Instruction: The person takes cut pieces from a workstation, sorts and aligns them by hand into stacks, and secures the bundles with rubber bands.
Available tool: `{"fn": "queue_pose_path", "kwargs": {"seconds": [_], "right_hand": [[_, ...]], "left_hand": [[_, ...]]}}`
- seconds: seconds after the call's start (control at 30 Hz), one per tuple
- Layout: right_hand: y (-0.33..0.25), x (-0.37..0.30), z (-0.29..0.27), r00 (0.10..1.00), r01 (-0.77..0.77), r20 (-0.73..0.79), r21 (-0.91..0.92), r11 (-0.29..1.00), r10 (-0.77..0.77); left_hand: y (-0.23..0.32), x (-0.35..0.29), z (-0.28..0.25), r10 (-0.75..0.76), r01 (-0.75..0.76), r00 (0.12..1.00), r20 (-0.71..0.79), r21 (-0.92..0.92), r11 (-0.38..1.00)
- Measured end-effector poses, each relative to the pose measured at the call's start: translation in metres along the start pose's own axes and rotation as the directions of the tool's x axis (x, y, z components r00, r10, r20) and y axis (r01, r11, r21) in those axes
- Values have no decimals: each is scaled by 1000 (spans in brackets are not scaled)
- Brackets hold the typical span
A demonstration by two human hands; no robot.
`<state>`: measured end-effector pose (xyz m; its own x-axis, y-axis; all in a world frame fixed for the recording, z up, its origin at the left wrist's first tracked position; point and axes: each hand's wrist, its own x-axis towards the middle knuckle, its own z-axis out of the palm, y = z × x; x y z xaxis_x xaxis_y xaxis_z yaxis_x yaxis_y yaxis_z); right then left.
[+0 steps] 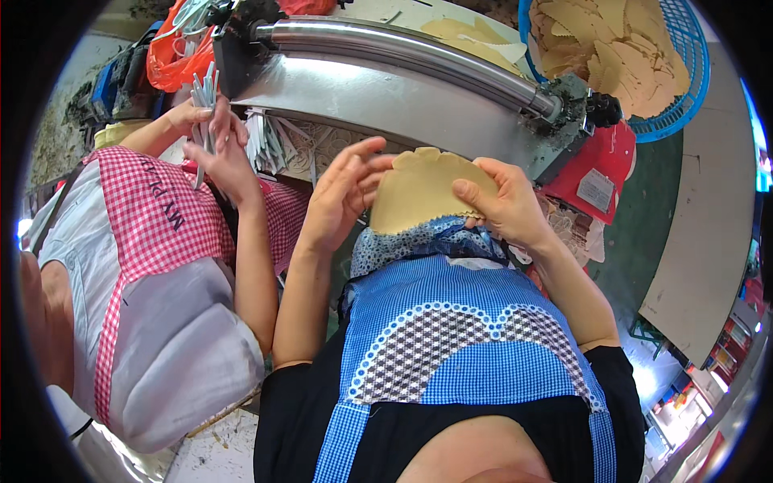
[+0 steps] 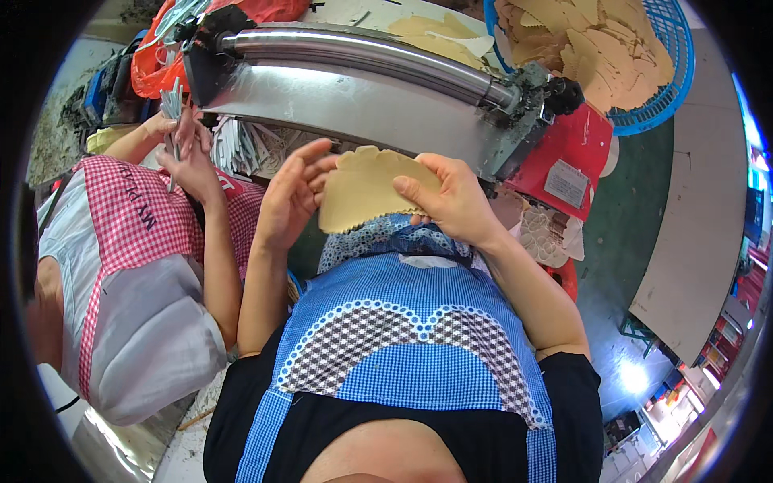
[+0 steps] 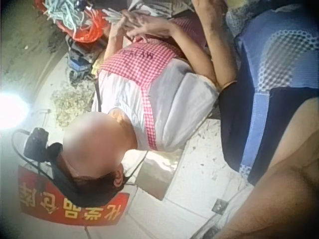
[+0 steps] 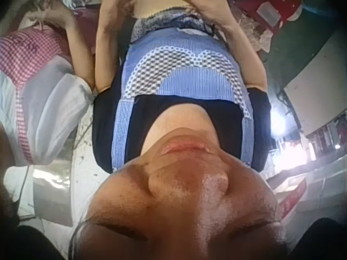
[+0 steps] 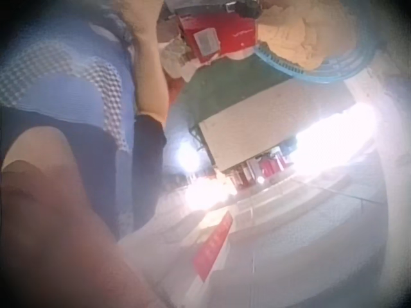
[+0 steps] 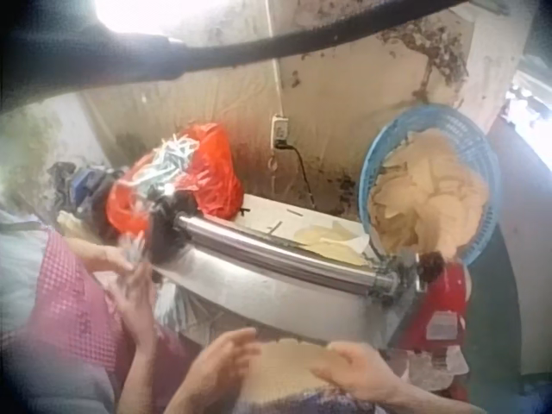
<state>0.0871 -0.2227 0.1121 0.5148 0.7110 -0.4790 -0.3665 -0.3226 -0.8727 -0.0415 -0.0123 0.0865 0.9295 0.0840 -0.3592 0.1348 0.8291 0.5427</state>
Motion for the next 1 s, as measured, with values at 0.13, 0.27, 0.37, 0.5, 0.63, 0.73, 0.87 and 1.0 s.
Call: {"fn": "queue_pose_path", "kwargs": {"seconds": [0.13,0.27,0.37,0.5,0.63,0.73,0.87,1.0], "right_hand": [[-11,-3,8,997,-67,-26,22,998,67],[9,8,-1,908,301,-142,-434,849,-394],[5,5,-8,973,190,-41,-422,887,-227],[7,7,-8,986,132,-61,-303,944,-157],[3,0,5,873,374,-2,-640,671,-488],[16,-5,6,850,443,47,-603,664,-525],[42,-17,-12,995,82,-29,-298,951,-95],[30,-30,-13,978,155,201,-498,853,-61]], "left_hand": [[-17,-4,23,138,-125,989,46,762,636],[-28,3,22,160,-48,983,-91,713,700],[-40,2,16,158,-21,973,-166,622,783],[-43,-2,19,179,-53,973,-147,610,791],[-51,-8,3,197,-33,961,-195,624,781],[-60,-14,1,174,-20,964,-202,597,802],[-71,-17,3,135,-89,991,-23,644,760],[-76,-27,-10,65,-77,997,45,717,692]]}}
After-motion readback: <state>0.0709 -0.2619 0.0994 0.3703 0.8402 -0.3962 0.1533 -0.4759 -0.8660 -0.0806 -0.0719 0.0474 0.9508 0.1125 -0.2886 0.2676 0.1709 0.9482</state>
